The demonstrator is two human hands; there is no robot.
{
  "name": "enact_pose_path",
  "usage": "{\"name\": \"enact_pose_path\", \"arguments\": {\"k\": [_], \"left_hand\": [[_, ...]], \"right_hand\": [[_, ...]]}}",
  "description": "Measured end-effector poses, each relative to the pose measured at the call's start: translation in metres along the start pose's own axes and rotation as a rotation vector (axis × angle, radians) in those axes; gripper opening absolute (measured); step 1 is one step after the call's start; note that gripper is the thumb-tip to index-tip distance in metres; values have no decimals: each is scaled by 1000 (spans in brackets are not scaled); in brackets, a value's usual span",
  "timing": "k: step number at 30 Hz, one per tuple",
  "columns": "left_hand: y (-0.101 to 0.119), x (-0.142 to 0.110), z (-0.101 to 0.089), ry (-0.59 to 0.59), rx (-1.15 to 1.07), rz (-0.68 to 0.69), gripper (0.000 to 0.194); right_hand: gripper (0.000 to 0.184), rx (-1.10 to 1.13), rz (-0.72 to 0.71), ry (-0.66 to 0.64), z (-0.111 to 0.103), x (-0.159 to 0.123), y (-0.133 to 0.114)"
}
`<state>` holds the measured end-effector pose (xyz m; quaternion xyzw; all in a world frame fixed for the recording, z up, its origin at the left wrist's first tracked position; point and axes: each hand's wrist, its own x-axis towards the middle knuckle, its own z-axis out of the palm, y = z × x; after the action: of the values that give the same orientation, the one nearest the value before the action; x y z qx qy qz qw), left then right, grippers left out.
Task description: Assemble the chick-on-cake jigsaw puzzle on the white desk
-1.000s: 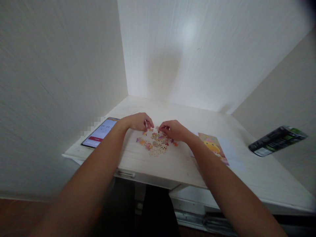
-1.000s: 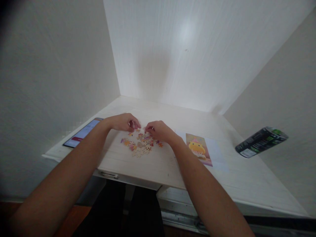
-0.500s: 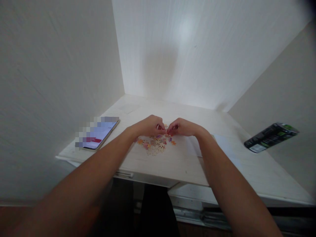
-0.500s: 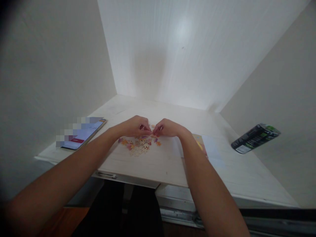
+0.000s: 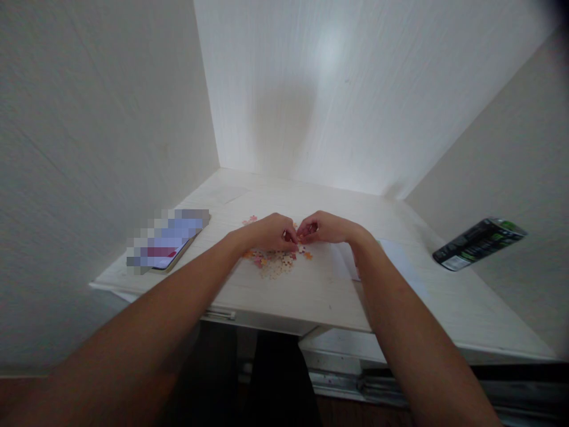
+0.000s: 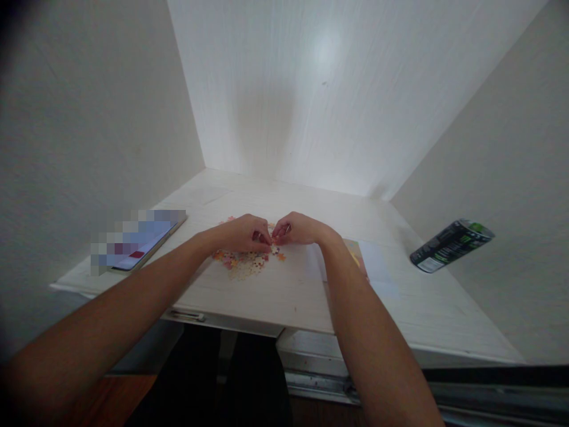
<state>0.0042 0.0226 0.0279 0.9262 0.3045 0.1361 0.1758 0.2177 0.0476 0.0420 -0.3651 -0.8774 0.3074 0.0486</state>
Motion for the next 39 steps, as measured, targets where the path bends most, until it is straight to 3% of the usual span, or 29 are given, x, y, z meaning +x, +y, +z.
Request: {"name": "enact_pose_path", "arguments": {"k": [10,16,27,39], "left_hand": [[-4,2,-3,101,28,-41,10],[-4,-1,-5,16,18,-20,19],[3,-4,-8,-81,-121,-60,12],[-8,-5,-12,-109,-384,-93,8]], "right_hand": [[21,-78,73,127,-3,1,9],[22,-41,76,4,0,-2,-4],[15,-35,16,-74,-1,-4,-18],[12,-130,38,-29,13,3,-29]]}}
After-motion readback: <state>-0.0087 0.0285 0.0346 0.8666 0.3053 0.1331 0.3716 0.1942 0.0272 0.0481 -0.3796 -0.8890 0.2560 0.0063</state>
